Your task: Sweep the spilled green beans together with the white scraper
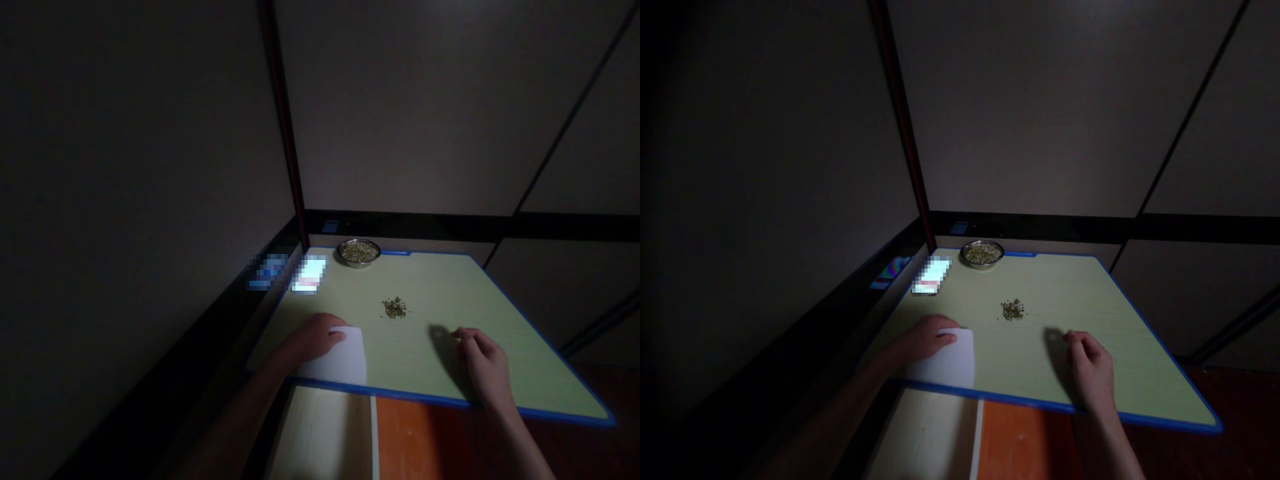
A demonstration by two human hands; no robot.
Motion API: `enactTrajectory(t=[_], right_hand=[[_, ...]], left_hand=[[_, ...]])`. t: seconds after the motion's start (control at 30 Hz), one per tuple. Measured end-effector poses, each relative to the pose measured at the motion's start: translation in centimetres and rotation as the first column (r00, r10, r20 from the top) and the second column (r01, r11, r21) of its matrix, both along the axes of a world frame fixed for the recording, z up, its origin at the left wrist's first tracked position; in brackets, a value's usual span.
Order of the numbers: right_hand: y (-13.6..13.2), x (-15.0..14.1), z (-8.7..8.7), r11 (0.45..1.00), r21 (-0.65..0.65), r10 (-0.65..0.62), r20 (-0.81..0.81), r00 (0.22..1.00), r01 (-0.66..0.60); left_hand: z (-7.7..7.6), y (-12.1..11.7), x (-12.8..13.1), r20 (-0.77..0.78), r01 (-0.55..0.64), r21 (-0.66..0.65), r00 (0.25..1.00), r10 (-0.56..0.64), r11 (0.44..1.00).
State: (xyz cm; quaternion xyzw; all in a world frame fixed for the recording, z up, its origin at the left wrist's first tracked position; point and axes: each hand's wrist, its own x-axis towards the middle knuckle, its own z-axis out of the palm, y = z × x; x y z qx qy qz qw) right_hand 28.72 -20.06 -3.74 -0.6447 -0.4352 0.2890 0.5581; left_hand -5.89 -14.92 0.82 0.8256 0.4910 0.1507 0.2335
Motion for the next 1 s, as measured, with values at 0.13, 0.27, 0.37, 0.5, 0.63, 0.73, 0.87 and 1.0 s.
enactTrajectory(t=[0.13, 0.27, 0.37, 0.5, 0.63, 0.73, 0.87, 1.0], right_hand=[[0.0, -0.1, 0.2, 1.0, 0.001, 0.003, 0.001, 1.0, -0.003], [0.1, 0.0, 0.1, 1.0, -0.003, -0.002, 0.021, 1.0, 0.002], [0.1, 0.0, 0.1, 1.0, -0.004, 0.0, 0.021, 1.0, 0.0], [-0.1, -0.1, 0.5, 1.0, 0.008, 0.002, 0.045, 0.999, -0.003], [-0.1, -0.1, 0.6, 1.0, 0.011, -0.008, 0.052, 0.999, 0.007], [0.0, -0.1, 0.5, 1.0, 0.009, -0.002, 0.031, 1.0, 0.002], [0.0, -0.2, 0.4, 1.0, 0.001, -0.007, 0.005, 1.0, 0.007], [0.0, -0.1, 0.4, 1.0, 0.014, -0.008, 0.017, 1.0, 0.008]], left_hand=[[0.5, -0.4, 0.2, 0.013, -0.011, 0.025, 1.0, 0.011, 1.0], [1.0, -1.0, 0.3, 0.001, -0.023, 0.03, 1.0, 0.023, 0.999], [1.4, -1.5, 0.4, -0.023, -0.037, 0.049, 0.999, 0.038, 0.998], [2.1, -2.4, 0.6, -0.06, -0.036, 0.069, 0.997, 0.04, 0.997], [2.9, -3.3, 0.8, -0.08, -0.033, 0.075, 0.996, 0.039, 0.997], [3.7, -3.8, 0.8, -0.056, -0.053, 0.109, 0.997, 0.059, 0.993], [4.3, -3.8, 0.6, -0.032, -0.083, 0.156, 0.996, 0.089, 0.984], [3.7, -3.3, 0.6, -0.041, -0.111, 0.18, 0.992, 0.121, 0.977]])
